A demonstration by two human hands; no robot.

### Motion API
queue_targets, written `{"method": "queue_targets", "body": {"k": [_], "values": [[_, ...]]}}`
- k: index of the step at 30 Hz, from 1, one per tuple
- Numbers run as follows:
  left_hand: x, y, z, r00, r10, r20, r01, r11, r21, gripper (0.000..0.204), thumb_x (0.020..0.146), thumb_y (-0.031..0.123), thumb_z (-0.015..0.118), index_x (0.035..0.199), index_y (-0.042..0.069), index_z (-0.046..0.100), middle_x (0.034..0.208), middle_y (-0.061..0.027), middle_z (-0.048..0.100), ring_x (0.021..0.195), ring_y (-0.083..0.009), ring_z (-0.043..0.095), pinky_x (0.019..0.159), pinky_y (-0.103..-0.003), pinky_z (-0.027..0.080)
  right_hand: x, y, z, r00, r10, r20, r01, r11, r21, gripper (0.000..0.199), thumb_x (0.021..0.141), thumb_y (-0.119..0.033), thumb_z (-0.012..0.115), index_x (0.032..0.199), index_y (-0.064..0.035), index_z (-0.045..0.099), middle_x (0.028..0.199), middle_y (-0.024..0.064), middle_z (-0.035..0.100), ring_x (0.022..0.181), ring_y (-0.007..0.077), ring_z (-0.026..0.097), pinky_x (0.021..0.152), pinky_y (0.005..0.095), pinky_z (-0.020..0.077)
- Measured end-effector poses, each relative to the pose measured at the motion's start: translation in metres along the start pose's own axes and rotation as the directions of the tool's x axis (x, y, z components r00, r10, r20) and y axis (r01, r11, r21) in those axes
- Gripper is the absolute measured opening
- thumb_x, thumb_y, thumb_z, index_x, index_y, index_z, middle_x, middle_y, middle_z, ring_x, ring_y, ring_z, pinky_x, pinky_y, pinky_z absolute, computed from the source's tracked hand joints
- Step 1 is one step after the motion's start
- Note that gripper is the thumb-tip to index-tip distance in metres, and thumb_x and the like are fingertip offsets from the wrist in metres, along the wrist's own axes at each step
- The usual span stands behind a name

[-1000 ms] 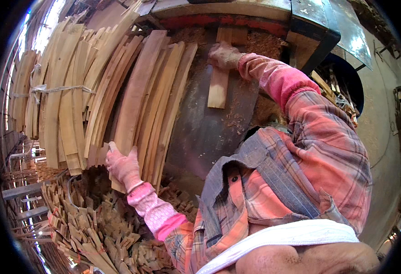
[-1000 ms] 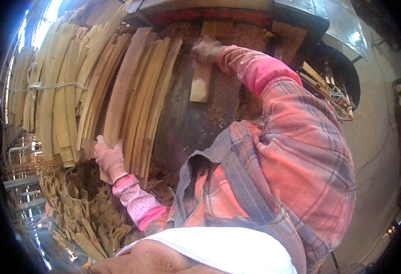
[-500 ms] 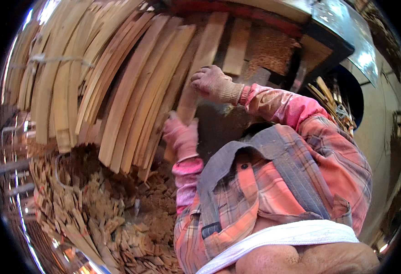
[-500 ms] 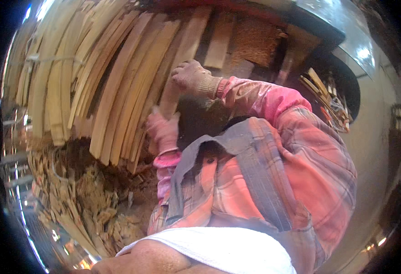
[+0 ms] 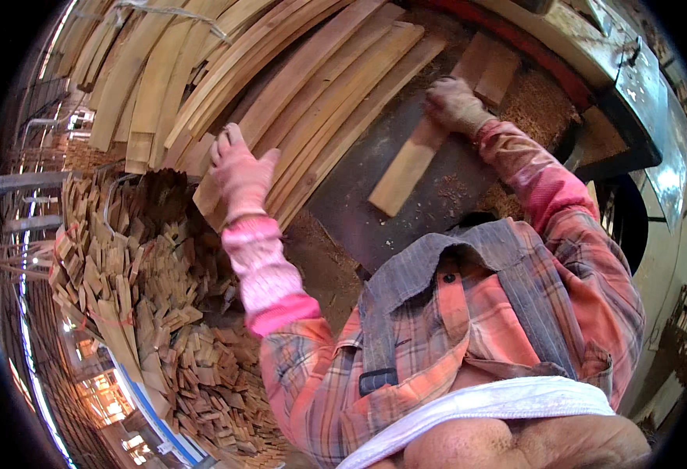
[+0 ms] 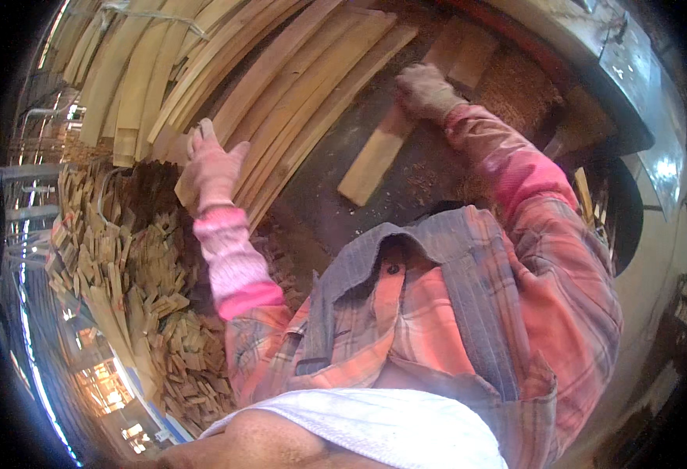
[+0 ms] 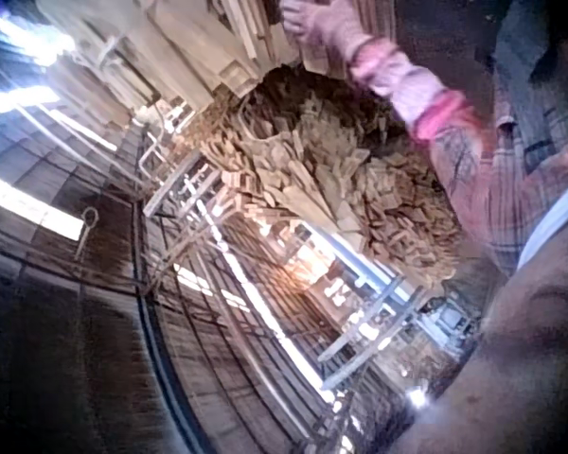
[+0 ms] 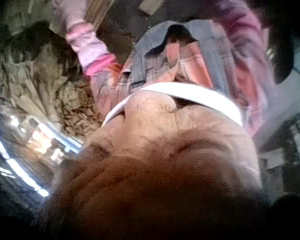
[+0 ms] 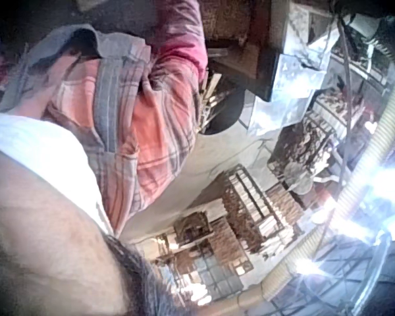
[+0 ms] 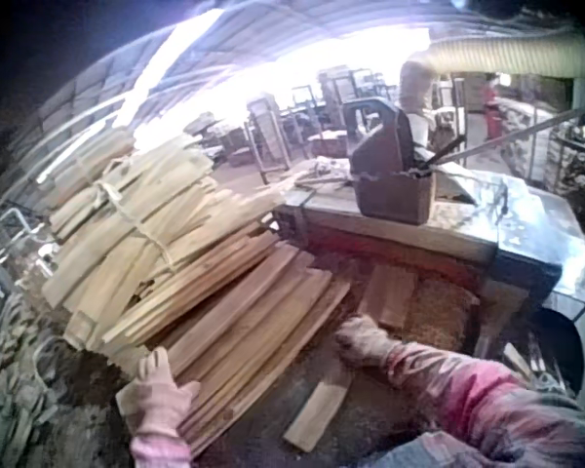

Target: The person picks up wooden planks from a stack and feeds them into a woodworking machine. They use a long, thin stick to clear sawdust from the machine's intake area and a flexible hose to clean the equipment. The person continues to handle and process the wood planks throughout the video.

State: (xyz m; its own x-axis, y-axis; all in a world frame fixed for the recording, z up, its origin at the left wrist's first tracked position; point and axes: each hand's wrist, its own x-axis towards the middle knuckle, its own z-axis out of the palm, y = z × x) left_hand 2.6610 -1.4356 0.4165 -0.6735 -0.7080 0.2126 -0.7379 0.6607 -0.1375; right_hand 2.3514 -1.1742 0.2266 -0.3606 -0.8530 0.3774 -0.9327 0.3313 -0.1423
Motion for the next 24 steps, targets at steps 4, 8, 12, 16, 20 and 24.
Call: {"method": "queue_targets", "body": {"k": [4,8,12,16,20,24], "values": [[0.028,-0.034,-0.004,0.975,-0.113,0.191,0.098,0.992,0.084,0.096,0.076,0.047,0.083,0.153,0.012,0.037,0.148,-0.0172,0.049,0.141,-0.0352,0.042,0.113,-0.050,0.038,0.004,0.015,-0.022,0.998,-0.037,0.050,0.033,0.997,0.067,0.026,0.090,-0.032,0.061,0.091,-0.0079,0.071,0.101,0.0138,0.067,0.104,0.0347,0.062,0.090,0.0479,0.0500],[-0.001,-0.017,-0.003,0.996,-0.038,0.078,0.053,0.978,-0.201,0.085,0.074,0.037,0.087,0.143,0.009,0.047,0.132,-0.0192,0.061,0.130,-0.0367,0.054,0.105,-0.049,0.046,-0.001,0.053,-0.018,1.000,-0.014,-0.003,0.014,0.999,0.037,0.025,0.093,-0.029,0.059,0.093,-0.0070,0.071,0.102,0.0134,0.067,0.107,0.0347,0.061,0.093,0.0478,0.0485],[-0.071,0.016,0.012,0.998,-0.045,0.044,0.053,0.974,-0.222,0.077,0.071,0.032,0.089,0.134,0.007,0.052,0.125,-0.0213,0.061,0.120,-0.0385,0.056,0.101,-0.050,0.047,0.001,0.054,-0.027,0.998,0.049,0.047,-0.049,0.999,0.003,0.026,0.093,-0.029,0.060,0.097,-0.0069,0.072,0.104,0.0132,0.068,0.106,0.0356,0.062,0.094,0.0487,0.0481],[-0.117,0.037,0.052,0.995,0.095,-0.013,-0.094,0.943,-0.319,0.080,0.070,0.033,0.089,0.136,0.008,0.051,0.125,-0.0211,0.060,0.117,-0.0401,0.056,0.099,-0.051,0.047,-0.004,0.043,-0.033,0.983,0.181,-0.035,-0.181,0.983,-0.017,0.027,0.092,-0.030,0.061,0.101,-0.0072,0.072,0.107,0.0137,0.068,0.107,0.0365,0.062,0.091,0.0482,0.0497],[-0.124,0.075,0.070,0.983,0.103,0.154,-0.057,0.959,-0.277,0.082,0.069,0.037,0.088,0.136,0.010,0.049,0.124,-0.0206,0.060,0.118,-0.0395,0.056,0.099,-0.051,0.047,-0.016,0.011,-0.045,0.919,0.366,-0.150,-0.354,0.930,0.097,0.024,0.085,-0.024,0.066,0.103,-0.0079,0.072,0.107,0.0138,0.070,0.103,0.0373,0.065,0.087,0.0457,0.0526],[-0.121,0.111,0.083,0.965,0.076,0.250,0.000,0.956,-0.294,0.076,0.070,0.038,0.087,0.131,0.010,0.051,0.124,-0.0199,0.061,0.120,-0.0387,0.056,0.098,-0.051,0.047,-0.015,-0.037,-0.029,0.953,0.039,-0.302,0.021,0.981,0.193,0.020,0.077,-0.018,0.071,0.095,-0.0093,0.073,0.104,0.0130,0.070,0.096,0.0356,0.067,0.082,0.0471,0.0539]]}}
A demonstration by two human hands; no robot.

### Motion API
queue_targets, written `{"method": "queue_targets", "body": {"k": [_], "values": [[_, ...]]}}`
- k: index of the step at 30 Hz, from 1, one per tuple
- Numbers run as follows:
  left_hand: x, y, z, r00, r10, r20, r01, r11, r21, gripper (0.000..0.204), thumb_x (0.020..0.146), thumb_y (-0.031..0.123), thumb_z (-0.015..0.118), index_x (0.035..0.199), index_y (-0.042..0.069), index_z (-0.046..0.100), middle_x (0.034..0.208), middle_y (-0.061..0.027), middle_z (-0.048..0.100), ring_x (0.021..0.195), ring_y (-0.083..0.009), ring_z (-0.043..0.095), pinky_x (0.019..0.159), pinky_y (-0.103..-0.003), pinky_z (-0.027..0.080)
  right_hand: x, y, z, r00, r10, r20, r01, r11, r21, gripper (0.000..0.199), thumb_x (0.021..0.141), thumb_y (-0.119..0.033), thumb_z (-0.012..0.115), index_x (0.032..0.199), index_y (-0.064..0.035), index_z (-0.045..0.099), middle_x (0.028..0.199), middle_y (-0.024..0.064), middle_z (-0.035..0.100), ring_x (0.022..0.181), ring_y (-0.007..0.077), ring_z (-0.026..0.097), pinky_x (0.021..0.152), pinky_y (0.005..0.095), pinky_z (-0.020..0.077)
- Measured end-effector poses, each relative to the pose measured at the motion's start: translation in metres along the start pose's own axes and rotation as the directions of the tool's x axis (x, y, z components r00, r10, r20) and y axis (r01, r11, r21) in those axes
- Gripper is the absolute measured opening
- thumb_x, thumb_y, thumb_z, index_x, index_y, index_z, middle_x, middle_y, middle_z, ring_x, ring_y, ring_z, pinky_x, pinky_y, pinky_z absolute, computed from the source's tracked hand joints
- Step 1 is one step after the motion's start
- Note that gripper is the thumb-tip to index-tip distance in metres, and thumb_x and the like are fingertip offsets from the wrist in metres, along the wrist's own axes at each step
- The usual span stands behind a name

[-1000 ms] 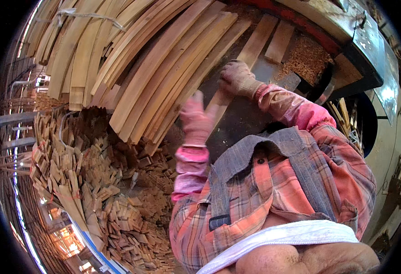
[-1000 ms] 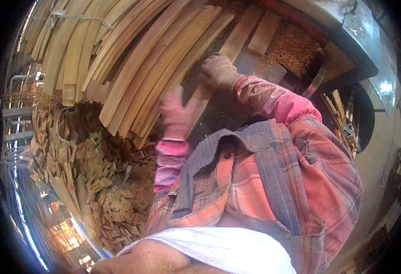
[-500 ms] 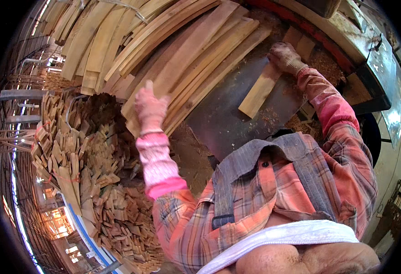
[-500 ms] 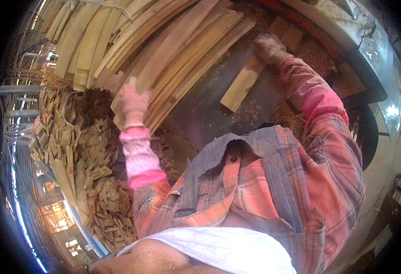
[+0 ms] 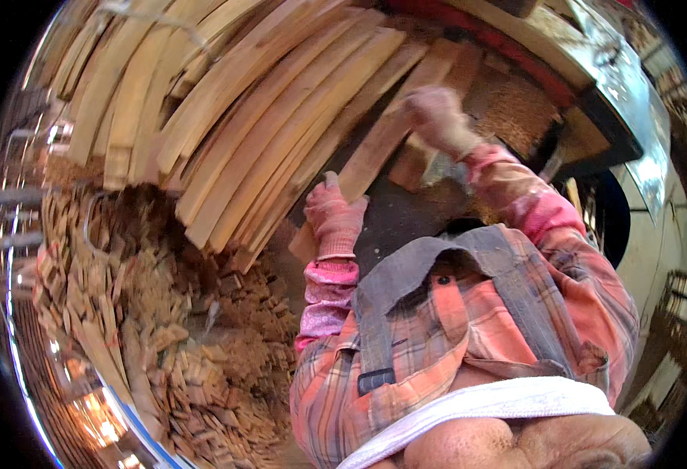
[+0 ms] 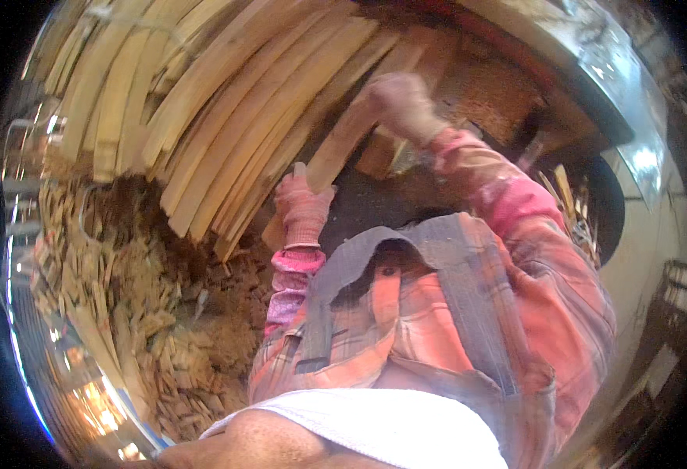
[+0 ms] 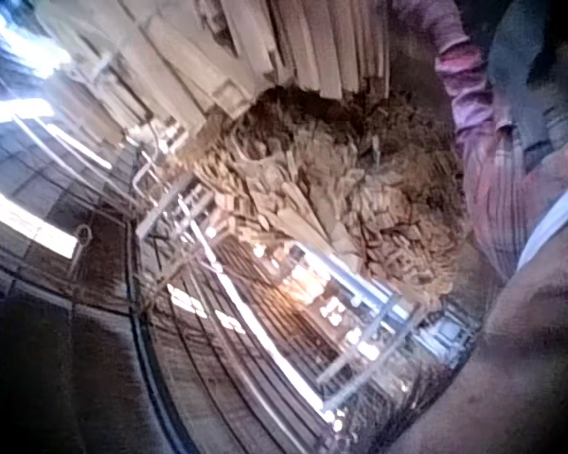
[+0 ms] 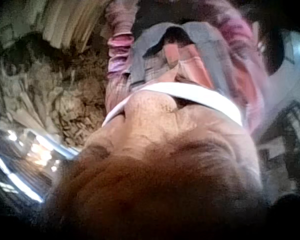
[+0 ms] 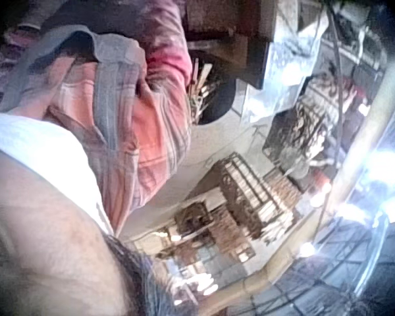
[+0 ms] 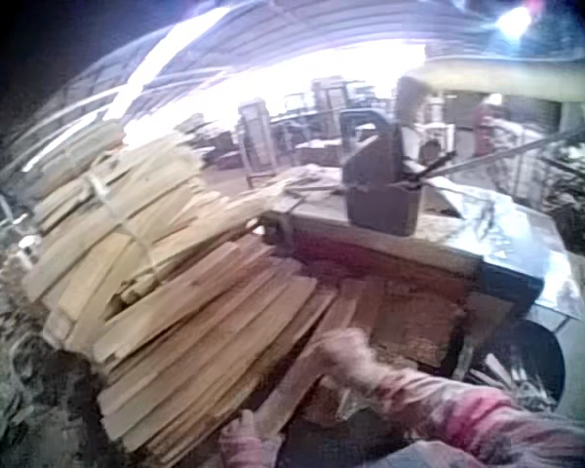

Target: The person picks up wooden planks from a stack and feeds them into a woodworking machine. They use a long, thin stick to clear sawdust from the machine's intake area and a flexible hose to clean the equipment. The person continues to handle and process the wood planks throughout the video.

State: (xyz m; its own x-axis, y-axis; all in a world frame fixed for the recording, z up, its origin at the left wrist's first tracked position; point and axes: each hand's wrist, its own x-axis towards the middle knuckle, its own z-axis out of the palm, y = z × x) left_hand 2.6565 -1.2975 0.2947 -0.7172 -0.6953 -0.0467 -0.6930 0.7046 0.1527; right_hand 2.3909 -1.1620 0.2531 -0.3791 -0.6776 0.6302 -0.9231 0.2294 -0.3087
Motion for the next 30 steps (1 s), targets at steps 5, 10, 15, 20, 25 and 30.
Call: {"method": "queue_targets", "body": {"k": [5,10,15,20,25,30], "values": [[0.005,0.007,0.005,0.999,0.004,0.032,-0.004,1.000,-0.015,0.073,0.071,0.036,0.087,0.129,0.009,0.052,0.120,-0.0223,0.063,0.115,-0.0423,0.059,0.096,-0.052,0.049,0.008,-0.102,0.013,0.964,-0.111,0.240,0.078,0.986,0.145,0.025,0.072,-0.025,0.072,0.094,-0.0121,0.070,0.106,0.0079,0.070,0.105,0.0311,0.066,0.091,0.0432,0.0527],[-0.011,-0.028,-0.003,0.980,0.188,0.064,-0.185,0.981,-0.054,0.083,0.070,0.034,0.088,0.139,0.007,0.049,0.120,-0.0239,0.062,0.115,-0.0433,0.058,0.098,-0.051,0.048,-0.007,-0.116,0.039,0.917,-0.110,0.383,0.084,0.993,0.083,0.034,0.070,-0.029,0.072,0.101,-0.0142,0.069,0.113,0.0058,0.069,0.110,0.0286,0.064,0.097,0.0427,0.0513],[-0.033,-0.060,0.009,0.958,0.286,-0.017,-0.287,0.955,-0.072,0.079,0.072,0.028,0.084,0.138,0.002,0.052,0.119,-0.0229,0.063,0.111,-0.0424,0.059,0.095,-0.050,0.049,0.005,-0.114,0.034,0.946,-0.120,0.302,0.123,0.992,0.008,0.033,0.077,-0.033,0.070,0.102,-0.0123,0.070,0.107,0.0074,0.068,0.108,0.0305,0.063,0.094,0.0447,0.0508],[0.002,-0.018,0.026,0.912,0.392,-0.118,-0.403,0.911,-0.084,0.062,0.073,0.031,0.082,0.124,0.005,0.060,0.103,-0.0172,0.064,0.099,-0.0380,0.062,0.089,-0.048,0.050,0.022,-0.109,0.040,0.853,0.080,0.515,0.042,0.974,-0.221,0.027,0.085,-0.036,0.063,0.092,-0.0110,0.073,0.099,0.0102,0.069,0.102,0.0321,0.063,0.093,0.0457,0.0485],[0.037,-0.029,-0.009,0.790,0.492,-0.366,-0.513,0.857,0.046,0.062,0.075,0.037,0.083,0.124,0.004,0.064,0.107,-0.0174,0.068,0.103,-0.0371,0.064,0.094,-0.047,0.050,0.026,-0.062,0.032,0.869,0.079,0.489,0.038,0.974,-0.223,0.025,0.087,-0.032,0.062,0.090,-0.0086,0.072,0.093,0.0136,0.069,0.098,0.0355,0.066,0.087,0.0498,0.0513],[0.086,-0.137,-0.112,0.804,-0.037,-0.594,0.114,0.989,0.093,0.061,0.089,0.049,0.067,0.132,0.007,0.058,0.127,-0.0205,0.060,0.117,-0.0397,0.059,0.099,-0.050,0.049,0.024,-0.027,0.018,0.906,0.020,0.423,0.079,0.974,-0.214,0.027,0.089,-0.032,0.061,0.089,-0.0073,0.071,0.091,0.0153,0.069,0.096,0.0377,0.065,0.084,0.0494,0.0517]]}}
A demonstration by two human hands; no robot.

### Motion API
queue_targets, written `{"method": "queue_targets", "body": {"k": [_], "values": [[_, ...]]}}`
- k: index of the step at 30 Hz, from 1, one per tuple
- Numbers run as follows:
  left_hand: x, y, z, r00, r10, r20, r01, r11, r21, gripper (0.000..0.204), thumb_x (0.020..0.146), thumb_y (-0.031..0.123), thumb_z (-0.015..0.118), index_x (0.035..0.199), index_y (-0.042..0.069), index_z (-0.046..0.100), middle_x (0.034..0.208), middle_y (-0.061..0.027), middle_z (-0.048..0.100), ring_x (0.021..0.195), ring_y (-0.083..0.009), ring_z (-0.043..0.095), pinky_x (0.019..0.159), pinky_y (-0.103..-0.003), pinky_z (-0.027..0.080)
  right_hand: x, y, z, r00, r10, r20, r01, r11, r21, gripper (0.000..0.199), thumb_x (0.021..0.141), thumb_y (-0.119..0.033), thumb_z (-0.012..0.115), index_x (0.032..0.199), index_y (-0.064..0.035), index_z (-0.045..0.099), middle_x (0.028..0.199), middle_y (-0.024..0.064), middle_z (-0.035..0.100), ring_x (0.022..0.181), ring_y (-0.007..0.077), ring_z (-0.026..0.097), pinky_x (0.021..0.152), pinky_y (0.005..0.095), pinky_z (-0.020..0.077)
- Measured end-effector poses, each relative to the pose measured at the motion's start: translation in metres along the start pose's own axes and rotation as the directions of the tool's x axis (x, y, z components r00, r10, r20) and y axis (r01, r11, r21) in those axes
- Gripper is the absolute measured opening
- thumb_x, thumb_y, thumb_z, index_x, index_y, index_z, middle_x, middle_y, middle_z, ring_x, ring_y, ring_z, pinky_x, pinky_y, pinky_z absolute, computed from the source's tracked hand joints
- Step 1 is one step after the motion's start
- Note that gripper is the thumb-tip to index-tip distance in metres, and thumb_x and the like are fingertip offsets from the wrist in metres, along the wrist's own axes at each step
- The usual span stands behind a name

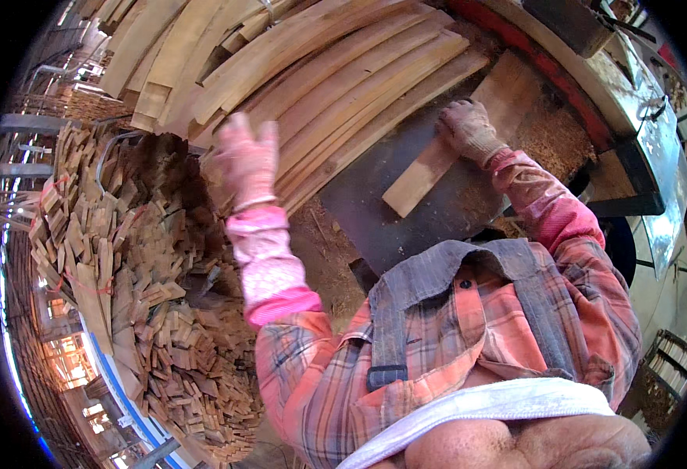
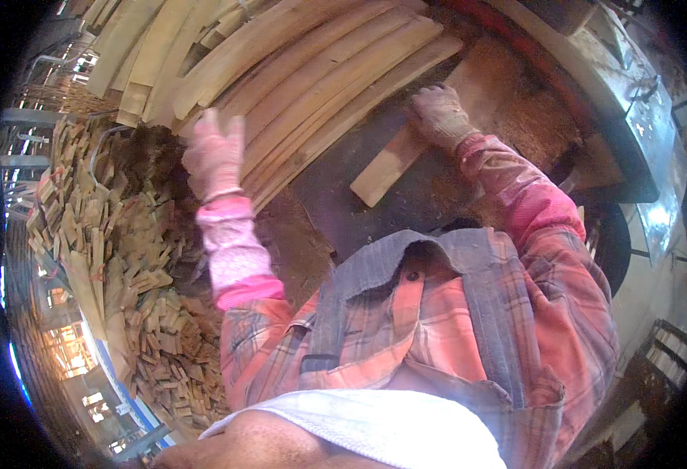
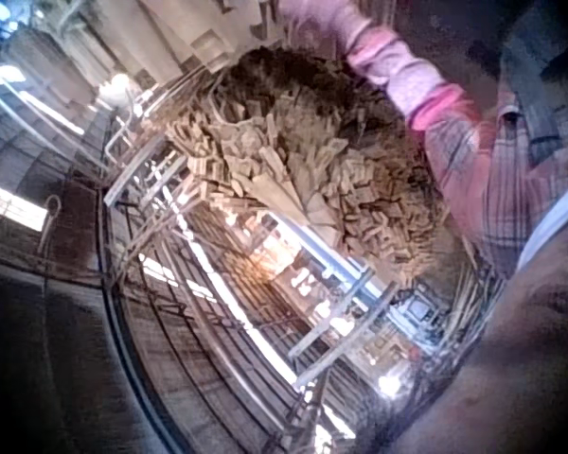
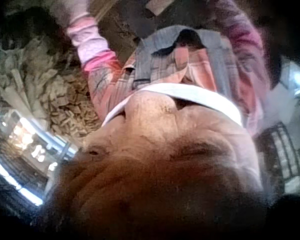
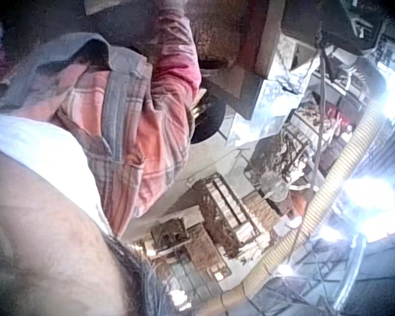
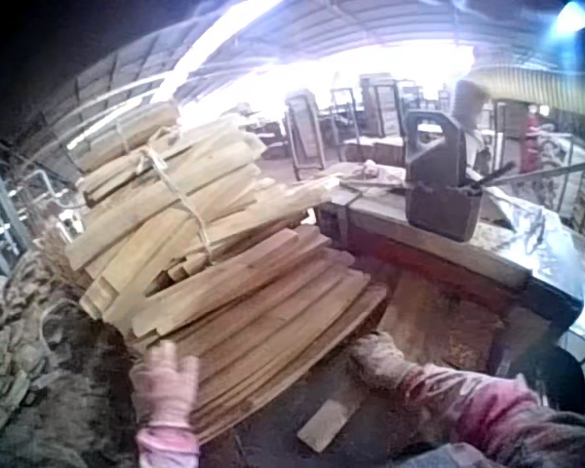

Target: The person picks up wooden planks from a stack and feeds them into a woodworking machine. They use a long, thin stick to clear sawdust from the machine's intake area and a flexible hose to clean the equipment. The person continues to handle and process the wood planks throughout the video.

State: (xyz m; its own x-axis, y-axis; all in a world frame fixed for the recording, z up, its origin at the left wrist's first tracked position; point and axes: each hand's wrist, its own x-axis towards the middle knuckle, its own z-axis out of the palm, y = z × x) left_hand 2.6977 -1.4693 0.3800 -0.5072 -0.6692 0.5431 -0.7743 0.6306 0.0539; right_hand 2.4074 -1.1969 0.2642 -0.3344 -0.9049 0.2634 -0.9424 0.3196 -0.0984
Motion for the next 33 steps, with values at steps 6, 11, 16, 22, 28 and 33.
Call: {"method": "queue_targets", "body": {"k": [6,11,16,22,28,33], "values": [[0.068,-0.104,-0.006,0.929,-0.316,0.191,0.279,0.940,0.198,0.066,0.087,0.055,0.068,0.135,0.012,0.058,0.137,-0.0194,0.058,0.127,-0.0377,0.055,0.106,-0.048,0.045,0.008,0.033,-0.003,0.998,0.013,0.065,-0.008,0.998,-0.068,0.030,0.091,-0.034,0.060,0.088,-0.0059,0.070,0.094,0.0152,0.069,0.099,0.0372,0.064,0.086,0.0488,0.0502],[0.104,-0.042,-0.006,0.952,-0.046,0.303,-0.020,0.978,0.209,0.068,0.086,0.048,0.071,0.142,0.015,0.050,0.145,-0.0144,0.052,0.134,-0.0341,0.051,0.107,-0.050,0.046,0.005,0.061,-0.002,0.999,0.033,0.034,-0.031,0.998,-0.062,0.031,0.092,-0.034,0.058,0.092,-0.0063,0.071,0.098,0.0152,0.069,0.103,0.0363,0.063,0.094,0.0484,0.0480],[0.158,-0.007,0.008,0.910,0.029,0.414,-0.174,0.932,0.317,0.082,0.083,0.045,0.073,0.153,0.017,0.039,0.156,-0.0118,0.043,0.140,-0.0309,0.047,0.112,-0.049,0.043,0.006,0.093,0.006,0.998,0.058,0.031,-0.057,0.998,-0.040,0.028,0.091,-0.032,0.059,0.095,-0.0067,0.071,0.101,0.0157,0.069,0.106,0.0358,0.062,0.099,0.0496,0.0451],[0.172,0.014,0.001,0.801,-0.038,0.597,-0.114,0.970,0.214,0.089,0.077,0.040,0.079,0.153,0.014,0.040,0.150,-0.0145,0.051,0.137,-0.0324,0.050,0.113,-0.045,0.043,0.025,0.122,0.008,0.839,0.444,0.315,-0.369,0.889,-0.271,0.028,0.087,-0.028,0.061,0.101,-0.0054,0.072,0.109,0.0180,0.069,0.108,0.0373,0.064,0.094,0.0482,0.0504],[0.084,0.011,-0.036,0.941,0.141,0.307,-0.188,0.974,0.128,0.076,0.073,0.037,0.083,0.139,0.013,0.051,0.124,-0.0190,0.061,0.121,-0.0372,0.057,0.102,-0.049,0.047,0.022,0.133,-0.012,0.889,0.431,0.151,-0.398,0.894,-0.208,0.030,0.092,-0.028,0.059,0.106,-0.0037,0.071,0.114,0.0218,0.068,0.109,0.0399,0.064,0.097,0.0496,0.0509],[-0.001,0.065,-0.054,0.886,0.150,0.438,-0.192,0.980,0.053,0.084,0.072,0.036,0.085,0.142,0.012,0.046,0.126,-0.0188,0.057,0.120,-0.0375,0.056,0.099,-0.049,0.048,0.012,0.131,-0.031,0.890,0.400,-0.220,-0.425,0.902,-0.081,0.025,0.091,-0.027,0.062,0.103,-0.0063,0.072,0.113,0.0175,0.069,0.106,0.0371,0.065,0.096,0.0471,0.0517]]}}
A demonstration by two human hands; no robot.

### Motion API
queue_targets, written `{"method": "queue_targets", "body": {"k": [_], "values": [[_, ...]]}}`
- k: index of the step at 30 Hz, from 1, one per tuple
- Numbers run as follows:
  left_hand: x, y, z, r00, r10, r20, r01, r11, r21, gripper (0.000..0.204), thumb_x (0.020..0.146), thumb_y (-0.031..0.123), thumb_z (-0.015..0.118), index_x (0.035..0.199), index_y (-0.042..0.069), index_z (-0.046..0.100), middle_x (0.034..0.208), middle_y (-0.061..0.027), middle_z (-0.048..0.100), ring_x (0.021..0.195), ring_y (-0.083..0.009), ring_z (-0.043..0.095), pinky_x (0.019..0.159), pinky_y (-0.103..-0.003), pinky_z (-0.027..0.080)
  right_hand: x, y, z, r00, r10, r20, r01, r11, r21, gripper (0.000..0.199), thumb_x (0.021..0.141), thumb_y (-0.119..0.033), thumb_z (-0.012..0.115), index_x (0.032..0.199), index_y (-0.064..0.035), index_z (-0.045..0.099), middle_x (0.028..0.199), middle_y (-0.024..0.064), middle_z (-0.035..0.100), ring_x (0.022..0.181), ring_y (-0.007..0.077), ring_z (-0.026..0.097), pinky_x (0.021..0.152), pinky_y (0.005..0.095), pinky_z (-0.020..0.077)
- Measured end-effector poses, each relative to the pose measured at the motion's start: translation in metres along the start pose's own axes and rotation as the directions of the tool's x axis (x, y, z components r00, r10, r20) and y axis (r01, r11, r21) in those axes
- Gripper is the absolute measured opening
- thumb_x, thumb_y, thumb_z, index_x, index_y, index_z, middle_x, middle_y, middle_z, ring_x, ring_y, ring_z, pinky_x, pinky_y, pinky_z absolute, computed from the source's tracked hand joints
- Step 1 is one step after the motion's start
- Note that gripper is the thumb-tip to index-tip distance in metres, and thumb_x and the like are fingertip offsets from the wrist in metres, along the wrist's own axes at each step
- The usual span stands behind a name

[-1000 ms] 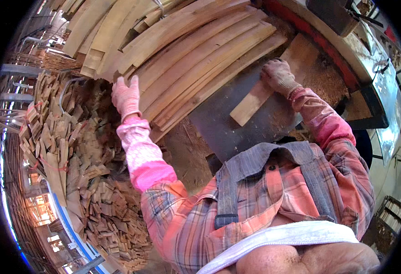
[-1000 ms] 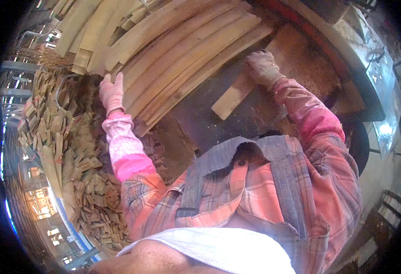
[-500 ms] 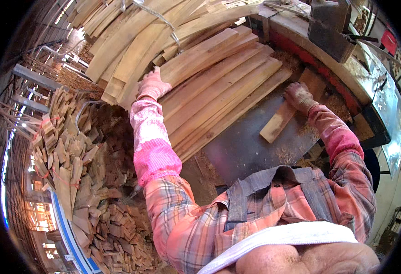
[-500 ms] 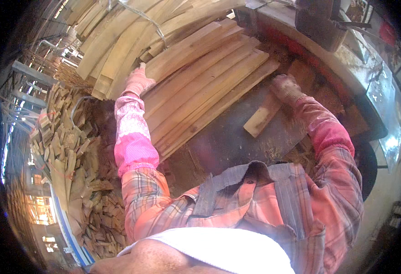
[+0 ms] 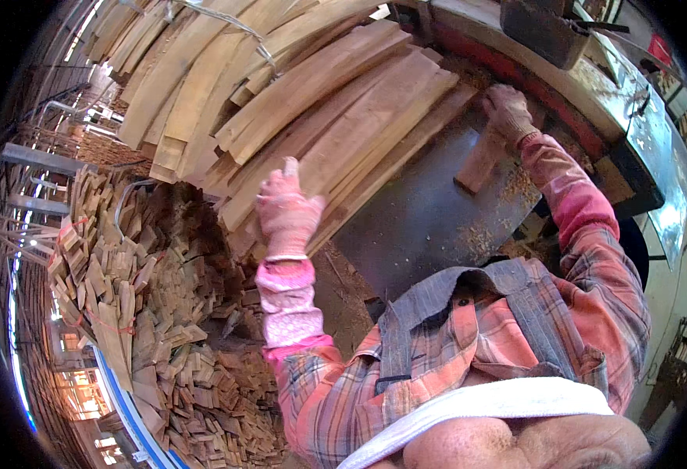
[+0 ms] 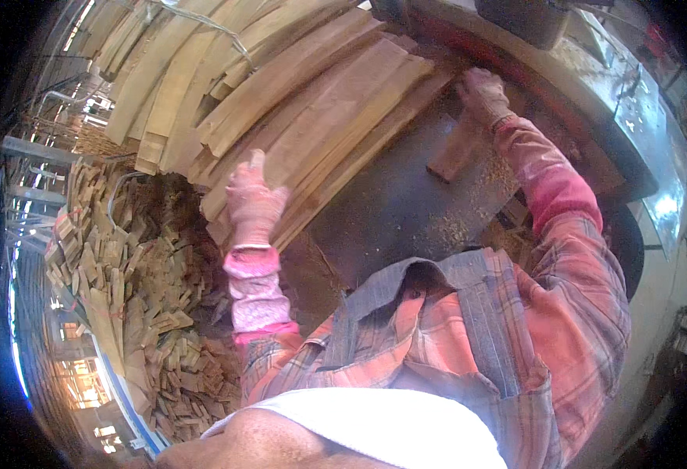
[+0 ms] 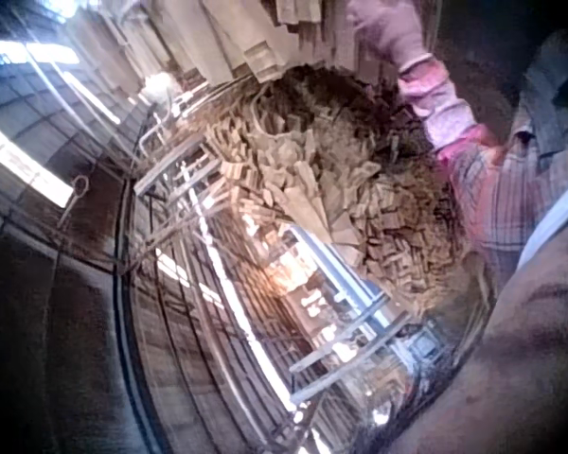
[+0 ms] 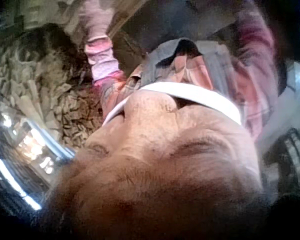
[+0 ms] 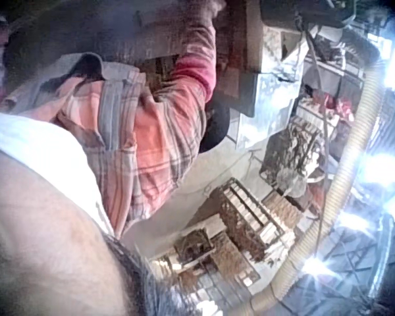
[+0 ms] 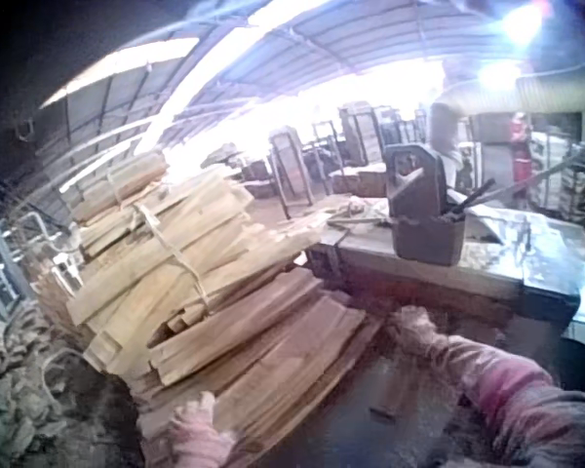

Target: The person picks up wooden planks from a stack and feeds them into a woodworking machine. They use a long, thin stick to clear sawdust from the machine's intake area and a flexible hose to clean the equipment. The person continues to handle and process the wood planks throughout the video.

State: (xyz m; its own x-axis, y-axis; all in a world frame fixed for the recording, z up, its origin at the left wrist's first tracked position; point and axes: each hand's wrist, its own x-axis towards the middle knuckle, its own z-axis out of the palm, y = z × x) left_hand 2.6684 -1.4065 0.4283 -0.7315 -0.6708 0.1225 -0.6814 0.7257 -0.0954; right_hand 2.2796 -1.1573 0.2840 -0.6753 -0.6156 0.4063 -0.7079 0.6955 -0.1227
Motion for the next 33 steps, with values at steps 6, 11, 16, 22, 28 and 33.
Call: {"method": "queue_targets", "body": {"k": [6,11,16,22,28,33], "values": [[-0.035,0.068,0.046,0.966,-0.014,0.257,0.054,0.987,-0.151,0.081,0.071,0.036,0.087,0.139,0.010,0.052,0.128,-0.0208,0.059,0.119,-0.0413,0.058,0.099,-0.050,0.049,-0.040,-0.129,-0.041,0.844,-0.411,-0.345,0.527,0.756,0.388,0.030,0.068,-0.011,0.072,0.098,-0.0078,0.072,0.103,0.0147,0.071,0.098,0.0351,0.068,0.084,0.0438,0.0571],[-0.041,0.081,0.101,0.986,0.158,0.048,-0.141,0.958,-0.250,0.080,0.074,0.040,0.085,0.138,0.006,0.053,0.124,-0.0223,0.061,0.116,-0.0401,0.059,0.098,-0.051,0.049,-0.081,-0.201,0.002,0.851,-0.521,-0.068,0.498,0.757,0.423,0.035,0.075,-0.027,0.072,0.107,-0.0129,0.070,0.113,0.0087,0.069,0.115,0.0315,0.062,0.102,0.0464,0.0486],[0.000,-0.020,0.085,0.928,0.040,-0.370,-0.145,0.954,-0.261,0.070,0.083,0.040,0.077,0.138,0.004,0.053,0.128,-0.0230,0.059,0.117,-0.0416,0.058,0.102,-0.051,0.046,-0.086,-0.204,0.022,0.884,-0.466,-0.019,0.429,0.796,0.427,0.032,0.077,-0.037,0.069,0.098,-0.0128,0.073,0.100,0.0088,0.070,0.105,0.0307,0.064,0.098,0.0471,0.0485],[0.058,-0.126,0.047,0.939,-0.343,0.031,0.338,0.935,0.107,0.078,0.093,0.070,0.050,0.148,0.014,0.046,0.152,-0.0179,0.046,0.134,-0.0393,0.051,0.104,-0.053,0.047,-0.088,-0.201,-0.001,0.906,-0.399,0.141,0.339,0.883,0.323,0.030,0.082,-0.040,0.065,0.088,-0.0113,0.074,0.091,0.0104,0.070,0.096,0.0316,0.066,0.090,0.0459,0.0517],[0.049,-0.107,0.045,0.946,-0.311,0.092,0.297,0.944,0.144,0.082,0.089,0.074,0.053,0.148,0.017,0.048,0.143,-0.0194,0.053,0.129,-0.0394,0.055,0.102,-0.053,0.048,-0.074,-0.127,0.015,0.939,-0.279,0.203,0.224,0.940,0.258,0.033,0.086,-0.040,0.064,0.084,-0.0084,0.072,0.087,0.0141,0.070,0.090,0.0371,0.066,0.081,0.0503,0.0513],[0.030,-0.070,0.018,0.941,-0.245,0.235,0.192,0.955,0.228,0.088,0.076,0.065,0.076,0.144,0.015,0.052,0.144,-0.0188,0.052,0.130,-0.0386,0.055,0.104,-0.051,0.047,-0.050,-0.059,0.041,0.938,-0.302,0.170,0.273,0.946,0.172,0.031,0.086,-0.039,0.065,0.089,-0.0085,0.072,0.090,0.0147,0.070,0.094,0.0368,0.066,0.083,0.0508,0.0517]]}}
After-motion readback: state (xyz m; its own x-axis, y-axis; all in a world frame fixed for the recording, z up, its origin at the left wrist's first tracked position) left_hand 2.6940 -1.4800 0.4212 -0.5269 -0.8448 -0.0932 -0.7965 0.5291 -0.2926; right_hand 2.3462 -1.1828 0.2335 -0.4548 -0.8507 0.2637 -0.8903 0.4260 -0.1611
